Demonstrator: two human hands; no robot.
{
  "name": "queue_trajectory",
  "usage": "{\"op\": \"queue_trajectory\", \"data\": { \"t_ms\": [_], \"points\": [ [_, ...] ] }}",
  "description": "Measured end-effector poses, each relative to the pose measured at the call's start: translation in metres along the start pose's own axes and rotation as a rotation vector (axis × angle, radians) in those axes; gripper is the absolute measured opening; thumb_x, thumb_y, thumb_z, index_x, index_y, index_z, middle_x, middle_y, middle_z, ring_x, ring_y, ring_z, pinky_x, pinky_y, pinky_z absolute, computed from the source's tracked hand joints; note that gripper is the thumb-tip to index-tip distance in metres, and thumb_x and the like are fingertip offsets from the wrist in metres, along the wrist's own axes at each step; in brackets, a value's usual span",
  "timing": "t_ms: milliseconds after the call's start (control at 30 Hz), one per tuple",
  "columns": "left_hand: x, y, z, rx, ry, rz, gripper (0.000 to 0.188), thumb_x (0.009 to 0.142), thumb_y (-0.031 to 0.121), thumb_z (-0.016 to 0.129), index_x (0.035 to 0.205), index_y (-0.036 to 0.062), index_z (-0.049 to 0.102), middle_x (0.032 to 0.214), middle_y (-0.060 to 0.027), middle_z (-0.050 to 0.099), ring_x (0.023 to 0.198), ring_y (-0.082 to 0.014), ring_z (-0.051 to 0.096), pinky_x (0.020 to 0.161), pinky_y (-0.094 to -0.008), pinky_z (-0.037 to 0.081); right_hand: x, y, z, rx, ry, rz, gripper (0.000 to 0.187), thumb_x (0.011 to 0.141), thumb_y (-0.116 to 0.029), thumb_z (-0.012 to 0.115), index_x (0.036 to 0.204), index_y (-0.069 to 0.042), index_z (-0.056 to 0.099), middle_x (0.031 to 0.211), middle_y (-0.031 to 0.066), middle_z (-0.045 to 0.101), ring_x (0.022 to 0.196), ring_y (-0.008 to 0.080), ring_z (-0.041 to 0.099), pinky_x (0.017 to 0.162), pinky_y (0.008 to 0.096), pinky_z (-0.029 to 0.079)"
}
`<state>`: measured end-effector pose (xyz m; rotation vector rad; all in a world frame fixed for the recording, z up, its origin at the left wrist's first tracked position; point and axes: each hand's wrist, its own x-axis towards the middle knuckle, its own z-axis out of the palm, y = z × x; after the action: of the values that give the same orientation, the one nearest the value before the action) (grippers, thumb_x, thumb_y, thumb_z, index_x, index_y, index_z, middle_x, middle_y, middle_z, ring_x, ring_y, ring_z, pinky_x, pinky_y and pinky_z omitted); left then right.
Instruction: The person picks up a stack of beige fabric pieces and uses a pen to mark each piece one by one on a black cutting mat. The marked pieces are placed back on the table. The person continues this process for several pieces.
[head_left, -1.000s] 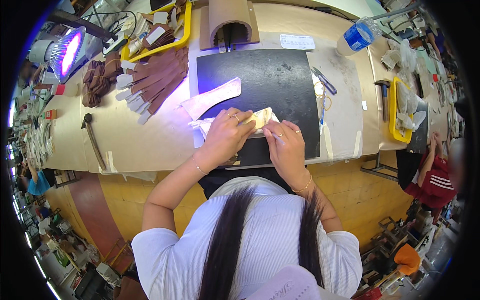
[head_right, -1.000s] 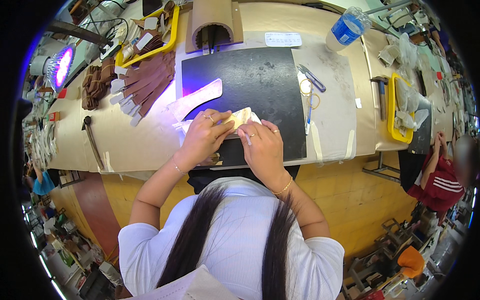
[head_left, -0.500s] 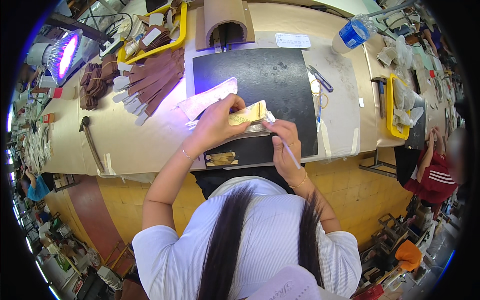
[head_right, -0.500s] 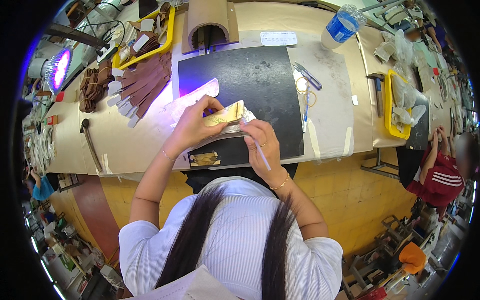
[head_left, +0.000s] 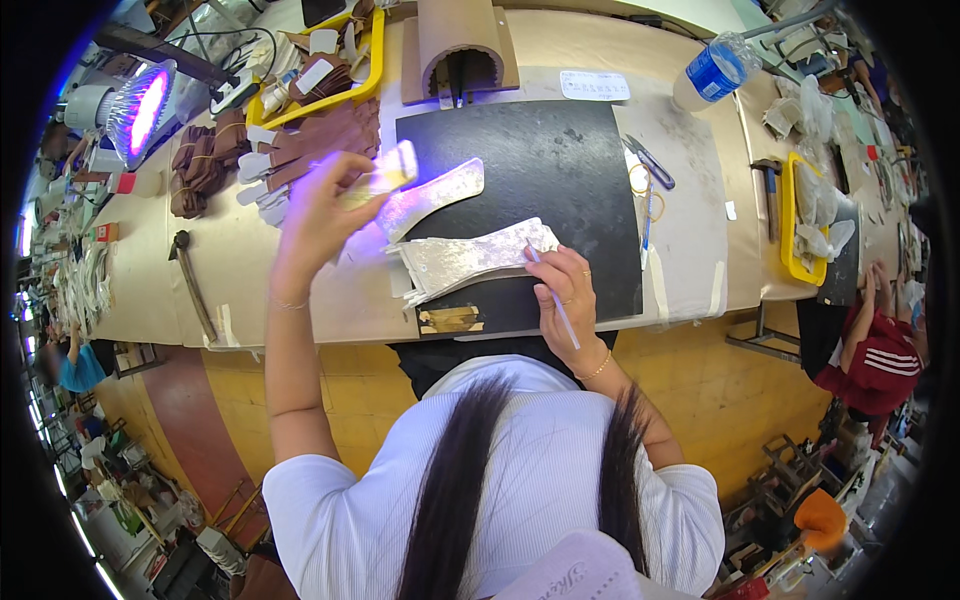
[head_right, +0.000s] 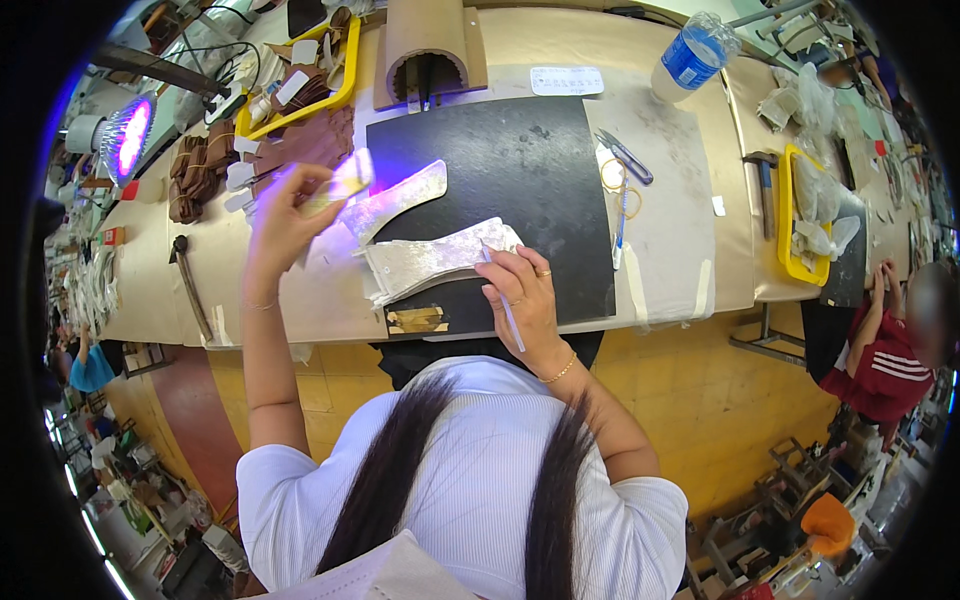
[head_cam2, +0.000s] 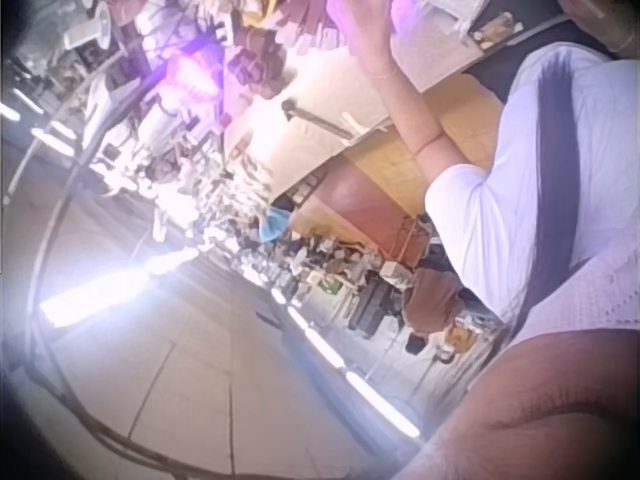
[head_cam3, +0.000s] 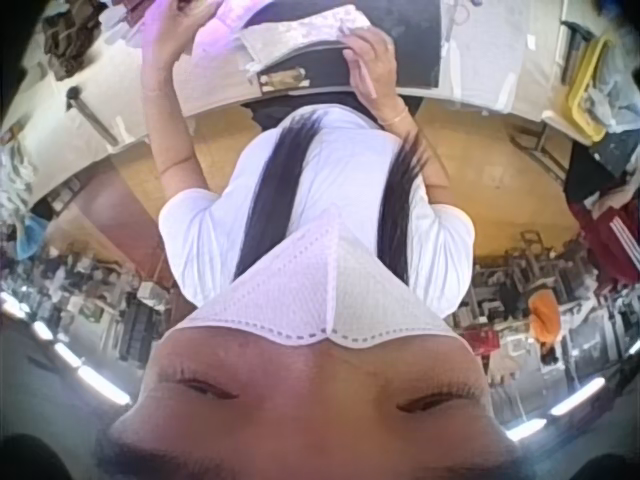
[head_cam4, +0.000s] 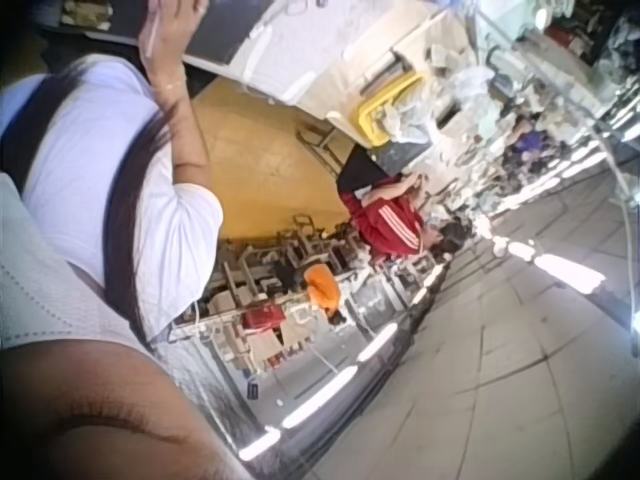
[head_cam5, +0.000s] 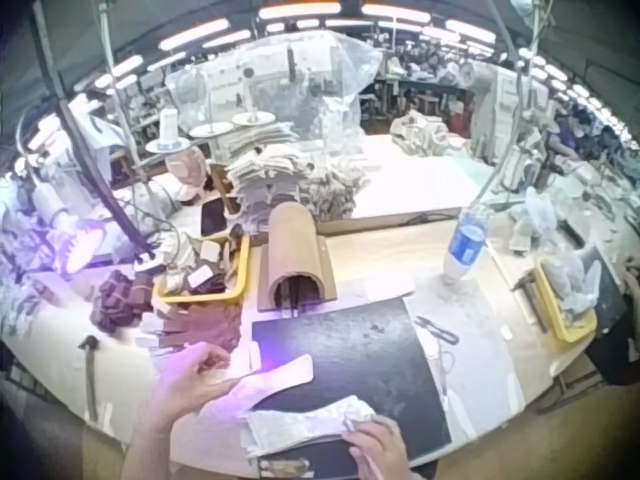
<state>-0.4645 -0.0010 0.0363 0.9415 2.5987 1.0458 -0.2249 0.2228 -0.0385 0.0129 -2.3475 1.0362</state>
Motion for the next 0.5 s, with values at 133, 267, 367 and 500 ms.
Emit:
{"op": "queue_trajectory", "data": {
  "t_ms": [133,267,367,500],
  "points": [
    [0.009,0.002,0.043,0.018,-0.060,0.105,0.027,0.082,0.019,0.082,0.104,0.0070,0.071,0.104,-0.0065,0.072,0.092,-0.0221,0.068,0.082,-0.0330,0.054,0.002,-0.002,-0.001,-0.012,0.007,0.009,0.024,0.095,-0.010,0.065,0.119,-0.009,0.061,0.120,0.0111,0.066,0.112,0.0271,0.062,0.105,0.0458,0.040],
    [0.015,-0.010,0.076,0.045,-0.050,0.146,0.020,0.083,0.022,0.081,0.098,0.0087,0.077,0.106,-0.0074,0.072,0.097,-0.0263,0.069,0.085,-0.0369,0.055,0.004,-0.004,-0.008,-0.009,0.057,0.057,0.020,0.100,-0.013,0.060,0.119,-0.009,0.061,0.123,0.0125,0.064,0.115,0.0276,0.061,0.104,0.0449,0.039],
    [0.009,-0.003,0.078,0.080,0.009,0.166,0.018,0.082,0.021,0.081,0.096,0.0091,0.079,0.107,-0.0086,0.072,0.097,-0.0268,0.068,0.086,-0.0373,0.055,0.001,-0.002,-0.010,0.070,0.097,0.161,0.021,0.105,-0.019,0.053,0.120,-0.006,0.061,0.123,0.0151,0.063,0.113,0.0283,0.059,0.101,0.0407,0.043],
    [-0.024,0.037,0.081,-0.029,-0.078,0.353,0.019,0.080,0.017,0.081,0.096,0.0072,0.079,0.107,-0.0108,0.072,0.096,-0.0274,0.067,0.085,-0.0383,0.055,0.004,-0.006,-0.011,0.182,0.103,0.293,0.032,0.110,-0.026,0.045,0.119,-0.002,0.063,0.118,0.0157,0.061,0.108,0.0262,0.056,0.097,0.0353,0.045]
  ]
}}
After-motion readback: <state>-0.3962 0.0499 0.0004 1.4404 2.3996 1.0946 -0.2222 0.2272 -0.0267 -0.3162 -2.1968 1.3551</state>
